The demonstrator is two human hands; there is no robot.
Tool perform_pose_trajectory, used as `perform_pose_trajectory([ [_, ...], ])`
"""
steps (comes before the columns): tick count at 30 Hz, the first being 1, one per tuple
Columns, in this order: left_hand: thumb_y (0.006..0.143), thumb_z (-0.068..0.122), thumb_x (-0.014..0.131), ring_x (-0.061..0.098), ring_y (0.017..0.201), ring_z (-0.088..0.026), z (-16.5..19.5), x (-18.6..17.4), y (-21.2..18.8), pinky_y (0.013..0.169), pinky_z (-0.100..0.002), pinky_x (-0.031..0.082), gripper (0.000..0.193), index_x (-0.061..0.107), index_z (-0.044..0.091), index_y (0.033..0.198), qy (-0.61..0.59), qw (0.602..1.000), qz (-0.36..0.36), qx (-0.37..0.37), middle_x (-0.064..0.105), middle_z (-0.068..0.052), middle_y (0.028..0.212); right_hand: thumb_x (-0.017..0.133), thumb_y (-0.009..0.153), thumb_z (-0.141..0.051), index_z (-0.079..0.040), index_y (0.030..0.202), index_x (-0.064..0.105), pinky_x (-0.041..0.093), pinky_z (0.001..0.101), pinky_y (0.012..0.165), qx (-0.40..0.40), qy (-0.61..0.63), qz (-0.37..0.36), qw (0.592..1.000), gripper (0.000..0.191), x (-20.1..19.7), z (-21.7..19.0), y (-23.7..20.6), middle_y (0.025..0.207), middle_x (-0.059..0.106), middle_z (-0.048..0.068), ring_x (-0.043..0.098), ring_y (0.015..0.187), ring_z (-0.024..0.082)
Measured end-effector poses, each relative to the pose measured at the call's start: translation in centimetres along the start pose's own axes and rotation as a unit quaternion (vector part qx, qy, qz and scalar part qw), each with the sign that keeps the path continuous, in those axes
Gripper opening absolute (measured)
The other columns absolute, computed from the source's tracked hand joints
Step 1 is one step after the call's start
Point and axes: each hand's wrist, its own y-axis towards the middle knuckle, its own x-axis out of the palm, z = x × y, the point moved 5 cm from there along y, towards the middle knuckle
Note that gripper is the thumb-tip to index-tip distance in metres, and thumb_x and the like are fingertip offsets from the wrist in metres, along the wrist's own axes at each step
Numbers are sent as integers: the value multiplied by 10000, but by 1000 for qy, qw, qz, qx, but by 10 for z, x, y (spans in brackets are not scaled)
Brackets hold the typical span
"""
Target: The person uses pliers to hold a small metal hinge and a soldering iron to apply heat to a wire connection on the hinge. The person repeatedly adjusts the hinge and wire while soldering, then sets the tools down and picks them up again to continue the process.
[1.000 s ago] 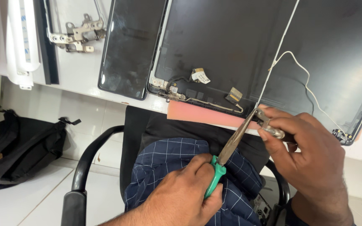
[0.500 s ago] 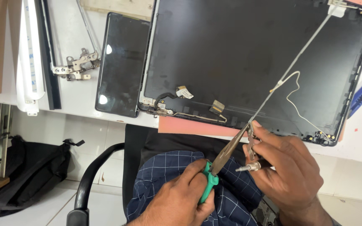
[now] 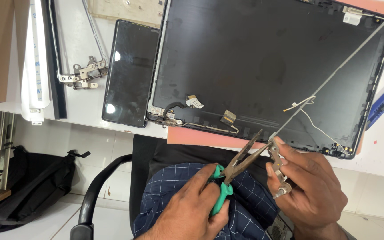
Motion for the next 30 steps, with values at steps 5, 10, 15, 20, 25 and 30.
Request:
perform_pose_trajectory([
  [5, 914, 183, 735, 628, 1198, -521, 4, -2, 0, 883, -499, 605, 266, 613, -51, 941, 18, 1000, 11, 11, 504, -374, 1389, 841, 854, -37, 34, 880, 590, 603, 309, 681, 0, 20, 8, 1000, 262, 1, 8, -8, 1036, 740, 255, 758, 880, 304],
  [10, 922, 197, 730, 631, 1201, -487, 3, -1, 0, 849, -484, 615, 259, 630, -42, 934, 41, 999, 8, 3, 520, -338, 1354, 838, 909, -57, 23, 977, 580, 593, 281, 674, 7, 31, 2, 1000, 279, 2, 14, -15, 1081, 749, 239, 761, 921, 282],
  [15, 921, 206, 724, 649, 1178, -440, 3, 1, 0, 794, -467, 630, 258, 642, -36, 950, 52, 999, -5, 7, 527, -308, 1328, 833, 906, -50, 19, 1015, 580, 590, 274, 686, 20, 42, 6, 999, 284, 2, 17, -17, 1097, 741, 245, 753, 926, 278],
  [20, 911, 206, 730, 656, 1165, -431, 5, -1, 0, 793, -466, 627, 261, 652, -37, 962, 56, 998, -9, 6, 531, -296, 1309, 835, 863, -33, 26, 973, 585, 577, 291, 672, 29, 40, 5, 999, 279, 3, 19, -18, 1059, 745, 259, 751, 887, 287],
  [25, 898, 197, 737, 664, 1142, -416, 7, -3, 0, 776, -453, 633, 274, 663, -48, 997, 50, 999, -21, 3, 535, -280, 1287, 828, 901, -35, 20, 1002, 591, 596, 271, 710, 24, 49, -7, 998, 263, 3, 21, -18, 1099, 742, 245, 758, 919, 286],
  [30, 903, 175, 733, 677, 1105, -391, 8, -6, 1, 760, -432, 637, 259, 655, -53, 998, 45, 998, -31, 4, 530, -262, 1267, 822, 888, -37, 31, 982, 599, 590, 260, 682, 30, 65, -7, 997, 251, 3, 24, -19, 1078, 743, 254, 755, 931, 285],
])
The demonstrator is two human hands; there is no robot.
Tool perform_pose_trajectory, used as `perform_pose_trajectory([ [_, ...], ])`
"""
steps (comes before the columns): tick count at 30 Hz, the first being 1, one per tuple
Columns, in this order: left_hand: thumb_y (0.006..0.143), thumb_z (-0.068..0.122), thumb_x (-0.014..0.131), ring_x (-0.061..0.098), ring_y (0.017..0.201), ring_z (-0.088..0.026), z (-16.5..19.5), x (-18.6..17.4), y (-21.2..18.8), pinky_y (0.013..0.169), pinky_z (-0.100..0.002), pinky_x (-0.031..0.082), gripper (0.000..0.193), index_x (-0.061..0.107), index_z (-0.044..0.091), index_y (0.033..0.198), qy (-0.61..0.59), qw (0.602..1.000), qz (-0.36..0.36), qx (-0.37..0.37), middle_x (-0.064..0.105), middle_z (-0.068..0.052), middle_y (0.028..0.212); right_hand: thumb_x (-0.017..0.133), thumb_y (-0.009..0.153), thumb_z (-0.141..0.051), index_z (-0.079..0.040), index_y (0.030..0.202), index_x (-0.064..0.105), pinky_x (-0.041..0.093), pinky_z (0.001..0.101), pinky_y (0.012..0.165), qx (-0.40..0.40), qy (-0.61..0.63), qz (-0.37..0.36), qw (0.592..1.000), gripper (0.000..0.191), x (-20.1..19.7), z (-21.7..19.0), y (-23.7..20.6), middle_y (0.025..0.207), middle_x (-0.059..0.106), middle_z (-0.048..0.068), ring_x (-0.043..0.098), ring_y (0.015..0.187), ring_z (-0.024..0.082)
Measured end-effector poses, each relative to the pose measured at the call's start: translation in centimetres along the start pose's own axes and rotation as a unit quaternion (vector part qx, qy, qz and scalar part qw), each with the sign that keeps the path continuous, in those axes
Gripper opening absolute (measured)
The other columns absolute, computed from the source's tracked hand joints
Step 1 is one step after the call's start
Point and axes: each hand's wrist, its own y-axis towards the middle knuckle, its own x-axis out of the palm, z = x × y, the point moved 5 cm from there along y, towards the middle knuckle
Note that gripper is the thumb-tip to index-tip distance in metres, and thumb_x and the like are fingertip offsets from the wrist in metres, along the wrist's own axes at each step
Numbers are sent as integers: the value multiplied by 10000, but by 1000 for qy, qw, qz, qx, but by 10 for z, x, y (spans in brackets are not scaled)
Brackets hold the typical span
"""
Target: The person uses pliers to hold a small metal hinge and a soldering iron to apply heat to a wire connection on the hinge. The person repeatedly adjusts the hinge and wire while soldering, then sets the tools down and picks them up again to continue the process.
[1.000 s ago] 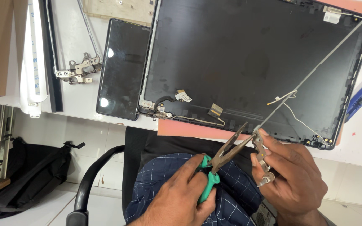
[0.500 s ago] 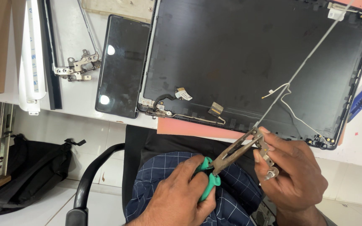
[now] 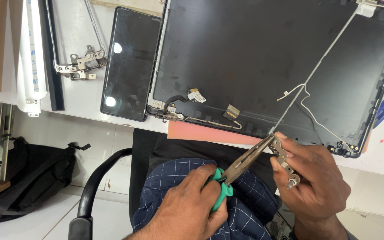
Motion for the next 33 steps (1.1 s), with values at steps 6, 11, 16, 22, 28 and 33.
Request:
perform_pose_trajectory([
  [6, 910, 160, 719, 679, 1074, -382, -1, -1, 0, 746, -425, 638, 247, 627, -53, 992, -5, 1000, -16, -4, 520, -257, 1262, 823, 901, -26, 28, 994, 604, 587, 265, 701, -8, -8, -6, 1000, 244, 0, 0, 0, 1085, 744, 252, 750, 905, 269],
  [11, 910, 154, 722, 674, 1067, -390, -1, 0, 0, 740, -420, 633, 244, 621, -56, 980, -1, 1000, -16, 6, 517, -258, 1241, 814, 919, -17, 36, 1028, 609, 602, 251, 708, 6, 16, -9, 1000, 239, -1, 0, 2, 1102, 742, 244, 752, 915, 259],
  [16, 890, 154, 735, 677, 1043, -386, -3, 0, 0, 759, -437, 622, 263, 643, -55, 1023, -17, 1000, -4, 4, 525, -247, 1228, 800, 880, -4, 36, 1014, 600, 538, 214, 587, 20, 31, -21, 999, 244, 1, 1, 5, 1071, 741, 249, 722, 864, 226],
  [22, 876, 170, 743, 677, 986, -381, -3, 3, -2, 860, -470, 580, 292, 664, -46, 1056, -26, 1000, -5, 5, 547, -237, 1207, 791, 925, 20, 23, 1097, 603, 440, 168, 507, 57, 73, -49, 994, 255, 3, 8, 6, 1137, 755, 235, 678, 733, 102],
  [28, 892, 176, 725, 677, 990, -389, -5, 12, -4, 883, -472, 570, 326, 657, -71, 1094, -50, 998, -34, -16, 547, -241, 1210, 782, 929, 18, 16, 1071, 620, 432, 149, 496, 67, 97, -72, 990, 216, 5, 12, 5, 1126, 754, 221, 651, 686, 68],
  [33, 907, 188, 726, 679, 1045, -379, -9, 19, -6, 893, -458, 580, 353, 633, -81, 1115, -95, 992, -62, -55, 531, -244, 1226, 801, 865, 13, 30, 1007, 655, 374, 152, 452, 99, 89, -90, 987, 204, 10, 11, 8, 1044, 764, 197, 579, 633, 30],
])
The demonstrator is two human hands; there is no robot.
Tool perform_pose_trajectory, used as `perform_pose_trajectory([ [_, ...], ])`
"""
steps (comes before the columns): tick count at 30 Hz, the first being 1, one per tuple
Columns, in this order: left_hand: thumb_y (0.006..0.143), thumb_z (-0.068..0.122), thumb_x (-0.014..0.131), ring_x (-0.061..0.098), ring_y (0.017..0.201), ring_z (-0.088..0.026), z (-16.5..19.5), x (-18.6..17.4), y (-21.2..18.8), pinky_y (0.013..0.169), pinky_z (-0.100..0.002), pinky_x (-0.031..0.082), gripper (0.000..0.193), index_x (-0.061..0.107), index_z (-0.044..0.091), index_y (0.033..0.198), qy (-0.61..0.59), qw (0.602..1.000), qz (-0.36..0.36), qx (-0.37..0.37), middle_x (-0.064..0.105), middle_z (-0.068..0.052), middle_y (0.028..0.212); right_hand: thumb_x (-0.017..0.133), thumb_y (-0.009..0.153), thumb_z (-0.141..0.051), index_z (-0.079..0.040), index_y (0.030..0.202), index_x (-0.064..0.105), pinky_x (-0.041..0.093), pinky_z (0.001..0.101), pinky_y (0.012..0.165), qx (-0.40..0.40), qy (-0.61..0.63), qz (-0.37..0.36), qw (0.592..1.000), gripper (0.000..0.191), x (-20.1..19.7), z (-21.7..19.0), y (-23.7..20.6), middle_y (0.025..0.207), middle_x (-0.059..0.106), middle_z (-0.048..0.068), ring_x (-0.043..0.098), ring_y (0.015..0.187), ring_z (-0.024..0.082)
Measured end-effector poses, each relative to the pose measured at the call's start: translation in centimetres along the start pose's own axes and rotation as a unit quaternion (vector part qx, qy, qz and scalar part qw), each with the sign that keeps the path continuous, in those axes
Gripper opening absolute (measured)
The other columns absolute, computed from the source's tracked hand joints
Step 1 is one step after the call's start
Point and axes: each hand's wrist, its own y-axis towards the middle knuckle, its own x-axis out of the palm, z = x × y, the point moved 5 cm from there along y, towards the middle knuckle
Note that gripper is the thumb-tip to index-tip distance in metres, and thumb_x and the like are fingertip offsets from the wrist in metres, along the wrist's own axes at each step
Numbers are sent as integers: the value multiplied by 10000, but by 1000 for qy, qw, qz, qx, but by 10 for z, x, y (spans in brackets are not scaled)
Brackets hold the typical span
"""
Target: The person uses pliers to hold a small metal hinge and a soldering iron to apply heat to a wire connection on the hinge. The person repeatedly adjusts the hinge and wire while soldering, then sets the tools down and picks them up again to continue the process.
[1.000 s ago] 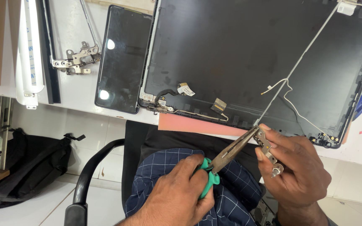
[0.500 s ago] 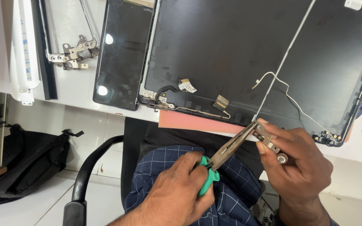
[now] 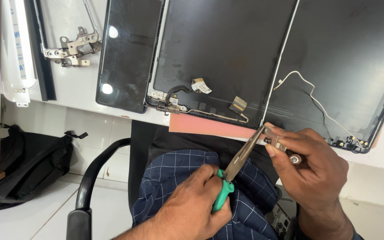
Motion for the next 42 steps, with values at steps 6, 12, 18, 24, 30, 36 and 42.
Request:
perform_pose_trajectory([
  [6, 894, 203, 704, 730, 887, -253, -5, 0, 1, 757, -363, 619, 299, 643, -26, 1077, -82, 993, -34, -79, 560, -158, 1261, 826, 822, -2, 36, 1027, 676, 411, 179, 493, 53, -27, -27, 998, 256, 0, -9, 9, 1039, 771, 165, 585, 622, 55],
  [12, 904, 181, 723, 730, 864, -189, -8, -2, -2, 736, -307, 627, 263, 635, -32, 1030, -160, 984, -24, -70, 563, -147, 1266, 767, 837, -5, 19, 1135, 574, 593, 200, 811, 119, 174, -56, 976, 356, -13, -7, 13, 1142, 691, 151, 725, 1089, 144],
  [18, 878, 146, 774, 716, 922, -188, -18, -3, -9, 798, -306, 597, 237, 605, -18, 854, -162, 984, -23, -72, 580, -148, 1242, 709, 962, -14, 35, 1212, 631, 583, 189, 787, 188, 90, -16, 978, 266, -41, 11, -1, 1050, 737, 116, 735, 915, 101],
  [24, 879, 112, 790, 711, 983, -203, -13, -11, -12, 844, -320, 588, 213, 618, -13, 868, -152, 988, 7, -30, 595, -166, 1240, 903, 698, -143, -32, 1157, 735, 463, 224, 514, 151, -81, -95, 981, 501, -26, 7, -5, 894, 715, 60, 622, 633, 86],
  [30, 840, 141, 778, 737, 832, -165, -12, -9, -8, 692, -282, 603, 207, 640, -7, 885, -144, 985, -34, -93, 621, -156, 1288, 856, 780, -58, -47, 1052, 696, 513, 211, 570, 16, -54, -52, 997, 316, -3, -9, -2, 1001, 690, 74, 679, 756, 80],
  [36, 858, 169, 779, 784, 897, -191, -9, -8, -10, 734, -296, 626, 240, 607, 4, 833, -164, 983, -28, -80, 637, -224, 1339, 760, 869, 69, 10, 1032, 617, 591, 201, 685, 74, 63, -6, 995, 225, -3, -3, -10, 1150, 682, 171, 722, 906, 135],
  [42, 862, 191, 774, 798, 958, -240, -6, -3, -8, 760, -326, 638, 297, 544, 30, 766, -165, 985, -37, -42, 639, -257, 1362, 688, 929, 120, 50, 1069, 582, 639, 271, 876, 99, 190, 13, 977, 188, 1, 2, -16, 1203, 681, 229, 736, 1046, 208],
])
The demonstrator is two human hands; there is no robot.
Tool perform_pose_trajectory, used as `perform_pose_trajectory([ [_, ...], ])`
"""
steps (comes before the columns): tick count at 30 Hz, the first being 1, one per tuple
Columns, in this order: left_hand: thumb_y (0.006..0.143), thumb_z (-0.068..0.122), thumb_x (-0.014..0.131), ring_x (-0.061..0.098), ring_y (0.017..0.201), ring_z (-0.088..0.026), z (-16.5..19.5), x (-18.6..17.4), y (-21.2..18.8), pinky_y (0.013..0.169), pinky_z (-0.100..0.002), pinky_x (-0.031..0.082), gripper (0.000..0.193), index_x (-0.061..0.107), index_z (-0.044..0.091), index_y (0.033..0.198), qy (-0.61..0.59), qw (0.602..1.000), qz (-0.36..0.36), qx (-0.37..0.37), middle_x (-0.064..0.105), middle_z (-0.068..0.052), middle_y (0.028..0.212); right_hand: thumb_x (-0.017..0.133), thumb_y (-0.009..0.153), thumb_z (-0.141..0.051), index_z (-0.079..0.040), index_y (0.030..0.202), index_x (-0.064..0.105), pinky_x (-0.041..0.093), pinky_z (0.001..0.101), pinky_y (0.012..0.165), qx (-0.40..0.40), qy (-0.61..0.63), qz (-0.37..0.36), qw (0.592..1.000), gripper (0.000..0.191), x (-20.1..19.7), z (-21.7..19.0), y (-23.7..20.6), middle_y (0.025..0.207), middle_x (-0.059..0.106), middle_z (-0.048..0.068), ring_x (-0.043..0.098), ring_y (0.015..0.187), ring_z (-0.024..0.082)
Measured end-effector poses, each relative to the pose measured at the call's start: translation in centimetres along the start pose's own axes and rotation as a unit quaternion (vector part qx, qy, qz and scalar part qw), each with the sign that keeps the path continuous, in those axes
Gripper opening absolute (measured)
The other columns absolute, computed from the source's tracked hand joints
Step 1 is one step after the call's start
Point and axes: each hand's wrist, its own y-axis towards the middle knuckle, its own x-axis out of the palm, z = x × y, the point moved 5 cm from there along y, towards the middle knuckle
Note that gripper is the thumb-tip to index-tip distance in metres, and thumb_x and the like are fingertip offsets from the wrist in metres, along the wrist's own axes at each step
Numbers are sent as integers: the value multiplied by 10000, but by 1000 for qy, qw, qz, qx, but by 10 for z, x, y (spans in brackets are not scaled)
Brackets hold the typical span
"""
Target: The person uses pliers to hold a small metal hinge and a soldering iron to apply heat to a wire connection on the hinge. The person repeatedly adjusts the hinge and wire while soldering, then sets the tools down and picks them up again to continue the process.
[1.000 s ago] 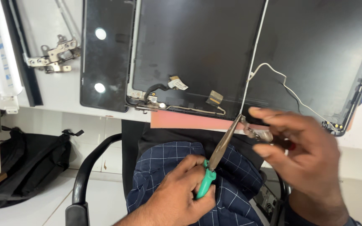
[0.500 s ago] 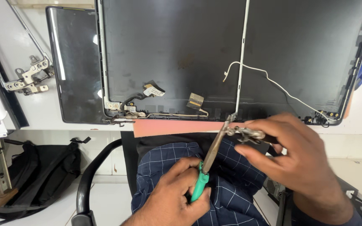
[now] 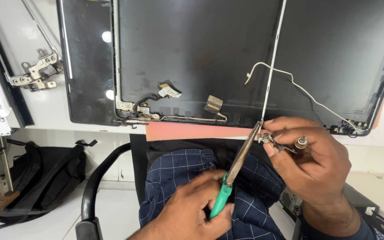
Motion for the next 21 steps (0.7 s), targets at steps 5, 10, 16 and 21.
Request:
perform_pose_trajectory([
  [5, 869, 181, 770, 793, 968, -257, 8, 1, 0, 782, -345, 642, 261, 567, 31, 803, -12, 1000, -5, 3, 654, -245, 1325, 714, 954, 107, 56, 1062, 580, 642, 301, 903, 33, 24, 35, 999, 179, -7, 10, -5, 1156, 699, 254, 750, 1022, 228],
  [10, 903, 159, 746, 781, 994, -261, 20, 0, 2, 835, -346, 642, 228, 573, 27, 837, -27, 999, -6, 21, 664, -222, 1221, 725, 983, 87, 54, 1051, 561, 643, 294, 853, 18, 67, 42, 997, 181, -16, 18, -5, 1150, 690, 285, 758, 946, 230],
  [16, 913, 174, 711, 772, 995, -298, 31, 6, 5, 827, -372, 648, 193, 597, 19, 898, -6, 999, 18, 44, 692, -184, 1042, 734, 980, 85, 47, 1041, 550, 645, 294, 783, 25, 134, 63, 989, 197, -23, 22, -5, 1125, 690, 315, 762, 921, 259],
  [21, 930, 215, 699, 748, 931, -366, 31, 13, 7, 799, -432, 633, 281, 624, -31, 1042, 64, 997, 28, 47, 621, -236, 1268, 752, 1029, 69, 43, 1042, 526, 658, 323, 851, -1, 159, 46, 986, 228, -28, 24, -4, 1102, 691, 331, 761, 923, 273],
])
